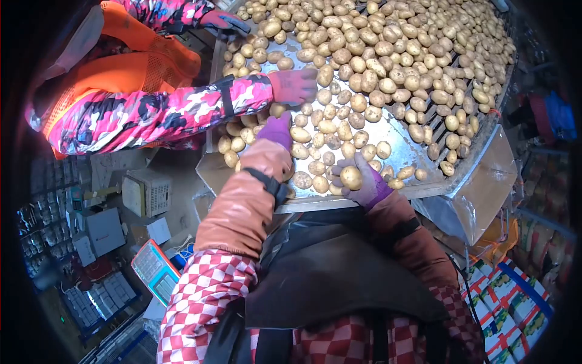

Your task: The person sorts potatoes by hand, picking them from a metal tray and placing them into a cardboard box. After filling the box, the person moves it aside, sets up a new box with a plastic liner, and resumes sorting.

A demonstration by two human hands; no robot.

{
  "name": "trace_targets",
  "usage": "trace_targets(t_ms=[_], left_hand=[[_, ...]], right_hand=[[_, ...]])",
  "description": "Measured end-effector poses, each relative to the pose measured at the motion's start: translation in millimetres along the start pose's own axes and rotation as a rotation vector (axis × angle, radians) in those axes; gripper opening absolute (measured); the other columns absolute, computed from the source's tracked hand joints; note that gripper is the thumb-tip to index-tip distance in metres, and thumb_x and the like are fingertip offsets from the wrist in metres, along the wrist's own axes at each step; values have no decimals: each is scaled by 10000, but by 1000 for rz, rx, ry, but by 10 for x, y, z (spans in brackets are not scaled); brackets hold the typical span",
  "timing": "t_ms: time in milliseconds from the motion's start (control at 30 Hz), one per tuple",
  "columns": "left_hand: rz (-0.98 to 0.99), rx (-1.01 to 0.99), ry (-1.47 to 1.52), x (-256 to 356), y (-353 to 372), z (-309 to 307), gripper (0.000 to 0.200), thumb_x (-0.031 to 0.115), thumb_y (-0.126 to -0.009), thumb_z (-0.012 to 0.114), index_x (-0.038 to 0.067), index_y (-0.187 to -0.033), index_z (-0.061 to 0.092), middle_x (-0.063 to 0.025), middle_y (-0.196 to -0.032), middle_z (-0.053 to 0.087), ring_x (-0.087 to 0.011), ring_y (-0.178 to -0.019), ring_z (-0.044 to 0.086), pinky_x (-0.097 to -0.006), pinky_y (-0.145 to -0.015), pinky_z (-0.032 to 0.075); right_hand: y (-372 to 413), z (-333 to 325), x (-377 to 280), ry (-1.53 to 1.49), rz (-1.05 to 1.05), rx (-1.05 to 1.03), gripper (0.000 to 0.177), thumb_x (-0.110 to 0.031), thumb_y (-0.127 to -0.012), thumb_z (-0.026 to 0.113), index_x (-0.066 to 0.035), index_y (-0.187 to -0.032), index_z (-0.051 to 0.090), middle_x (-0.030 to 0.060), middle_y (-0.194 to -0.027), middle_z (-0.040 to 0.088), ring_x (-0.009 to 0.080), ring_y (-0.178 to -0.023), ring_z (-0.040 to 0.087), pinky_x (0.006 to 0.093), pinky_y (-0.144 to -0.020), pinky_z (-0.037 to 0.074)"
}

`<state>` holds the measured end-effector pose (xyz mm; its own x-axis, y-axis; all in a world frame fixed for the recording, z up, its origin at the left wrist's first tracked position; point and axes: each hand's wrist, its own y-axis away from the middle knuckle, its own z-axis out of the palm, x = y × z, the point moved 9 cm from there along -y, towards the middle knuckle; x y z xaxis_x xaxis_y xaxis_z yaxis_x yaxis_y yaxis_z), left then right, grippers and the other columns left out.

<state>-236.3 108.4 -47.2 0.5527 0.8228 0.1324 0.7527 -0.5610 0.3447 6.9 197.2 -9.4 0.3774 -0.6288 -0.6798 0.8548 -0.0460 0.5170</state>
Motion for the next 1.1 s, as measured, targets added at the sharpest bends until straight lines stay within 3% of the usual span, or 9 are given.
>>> trace_targets(t_ms=[200,267,333,467,667,800,933,1000,1100], left_hand=[[-13,106,487,46,420,-314,625,341,-793,702,128,-1334,474,-197,-1009,660,-346,-904,648,-411,-786,507],[9,-230,524,552,957,-334,550,357,-842,667,117,-1314,517,-197,-985,659,-331,-905,649,-379,-787,503],[525,-146,620,1101,1300,-381,453,338,-887,620,96,-1265,566,-196,-989,662,-325,-918,651,-379,-799,502],[341,189,715,286,1094,-192,413,310,-880,626,80,-1223,598,-193,-1040,649,-347,-962,627,-415,-836,488],[-64,316,42,-726,977,-36,689,458,-777,654,150,-1365,472,-308,-1390,371,-461,-1262,375,-582,-1014,315],[242,358,279,-148,1275,-24,463,340,-820,614,156,-1244,591,-256,-1351,447,-399,-1201,464,-521,-1000,356],[58,262,625,-575,889,-464,310,196,-853,575,93,-1137,645,-183,-1048,650,-372,-982,609,-425,-894,478],[94,613,288,-860,531,-577,437,209,-865,577,119,-1291,548,-233,-1045,637,-380,-955,626,-446,-857,498],[-188,143,225,-1143,-194,-127,585,271,-793,652,165,-1340,473,-256,-1048,628,-403,-969,618,-462,-837,496]], right_hand=[[62,106,-62,140,74,-152,554,-186,-982,480,-65,-1464,237,164,-1350,481,265,-1188,557,289,-786,527],[77,245,-120,-16,2,-170,564,-294,-1013,397,-77,-1494,196,154,-1342,481,240,-1144,567,295,-791,523],[-35,226,-77,-66,-88,-167,570,-333,-1022,365,-88,-1502,180,149,-1333,484,237,-1109,573,284,-785,519],[166,-176,-185,-624,-226,-170,557,-315,-956,540,-105,-1423,321,130,-1162,536,190,-851,595,301,-631,536],[1734,-2285,-666,-959,-789,329,603,-342,-889,586,2,-1349,403,197,-1280,515,277,-1039,585,372,-725,560],[2528,-3086,-463,-1007,-1025,808,779,-482,-893,546,39,-1422,308,242,-1443,378,346,-1281,445,396,-895,526],[1618,-2164,-594,-818,-779,-137,636,-442,-929,524,-41,-1403,390,175,-1365,491,263,-1147,555,387,-894,511],[1012,-1803,-277,-634,-433,246,518,-397,-952,513,-66,-1345,456,140,-1251,571,225,-1021,600,364,-829,519],[123,-826,177,-84,57,155,520,-310,-923,591,-43,-1344,441,94,-1148,598,229,-993,618,356,-794,532]])
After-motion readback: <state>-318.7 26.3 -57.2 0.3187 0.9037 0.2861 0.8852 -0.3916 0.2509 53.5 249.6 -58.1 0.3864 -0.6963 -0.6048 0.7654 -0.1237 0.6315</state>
